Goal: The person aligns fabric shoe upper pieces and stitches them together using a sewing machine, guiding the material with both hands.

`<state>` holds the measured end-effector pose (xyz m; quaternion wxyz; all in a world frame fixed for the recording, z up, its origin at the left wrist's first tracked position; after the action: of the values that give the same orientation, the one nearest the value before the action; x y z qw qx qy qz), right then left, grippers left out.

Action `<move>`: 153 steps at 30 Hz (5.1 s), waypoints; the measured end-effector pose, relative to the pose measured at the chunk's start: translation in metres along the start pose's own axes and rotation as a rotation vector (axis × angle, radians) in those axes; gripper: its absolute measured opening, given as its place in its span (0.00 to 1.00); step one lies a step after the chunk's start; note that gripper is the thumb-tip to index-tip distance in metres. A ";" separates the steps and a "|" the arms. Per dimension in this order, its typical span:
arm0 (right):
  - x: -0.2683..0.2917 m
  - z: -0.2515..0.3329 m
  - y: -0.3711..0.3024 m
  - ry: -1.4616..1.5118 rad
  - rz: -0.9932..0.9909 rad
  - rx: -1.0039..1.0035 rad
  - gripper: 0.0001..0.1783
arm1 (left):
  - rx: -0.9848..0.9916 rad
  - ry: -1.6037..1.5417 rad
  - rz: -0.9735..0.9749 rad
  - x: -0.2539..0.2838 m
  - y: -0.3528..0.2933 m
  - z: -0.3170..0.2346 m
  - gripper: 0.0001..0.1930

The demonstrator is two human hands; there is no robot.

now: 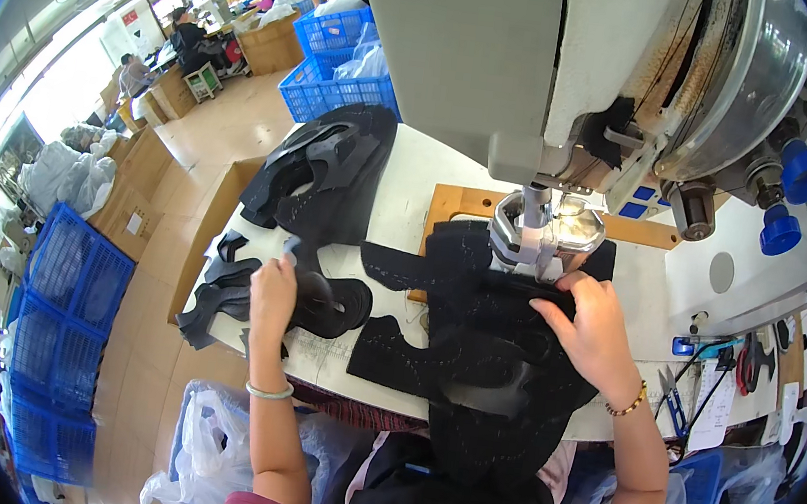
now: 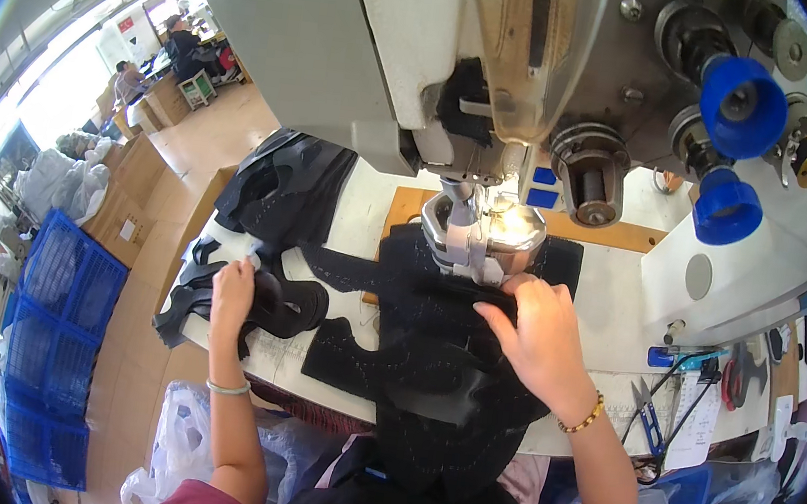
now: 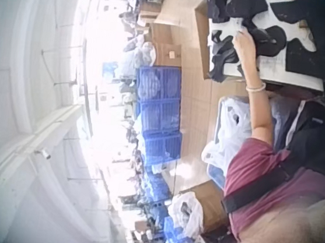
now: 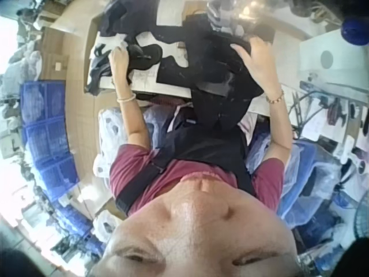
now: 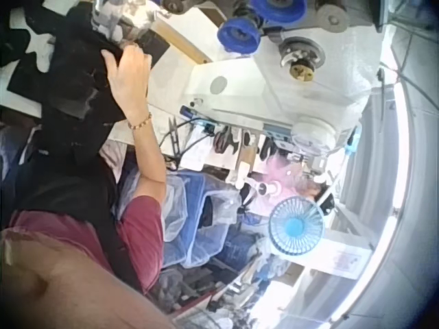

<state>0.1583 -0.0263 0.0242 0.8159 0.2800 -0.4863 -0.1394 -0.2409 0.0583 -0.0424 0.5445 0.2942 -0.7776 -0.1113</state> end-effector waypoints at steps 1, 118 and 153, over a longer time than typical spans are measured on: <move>-0.003 -0.004 0.002 0.118 0.031 -0.038 0.20 | -0.075 -0.032 -0.049 0.004 0.007 0.020 0.21; 0.018 0.023 -0.017 1.541 -0.012 -0.657 0.08 | -0.471 -0.822 0.170 0.085 -0.054 -0.269 0.22; 0.006 -0.038 0.007 1.124 -0.187 -0.695 0.12 | -0.606 -0.917 -0.285 0.079 -0.077 -0.280 0.09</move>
<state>0.1944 -0.0112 0.0190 0.9725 0.0720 0.1123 -0.1910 0.0218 -0.0077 0.0885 0.1909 0.1487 -0.8203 -0.5182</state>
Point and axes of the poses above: each hand's wrist, its own y-axis towards the middle knuckle, its own x-axis out of the back of the hand, z = x × y, the point moved 8 cm from there along y, towards the middle knuckle, and after that the axes turned 11 degrees about -z, right-handed, at the moved point
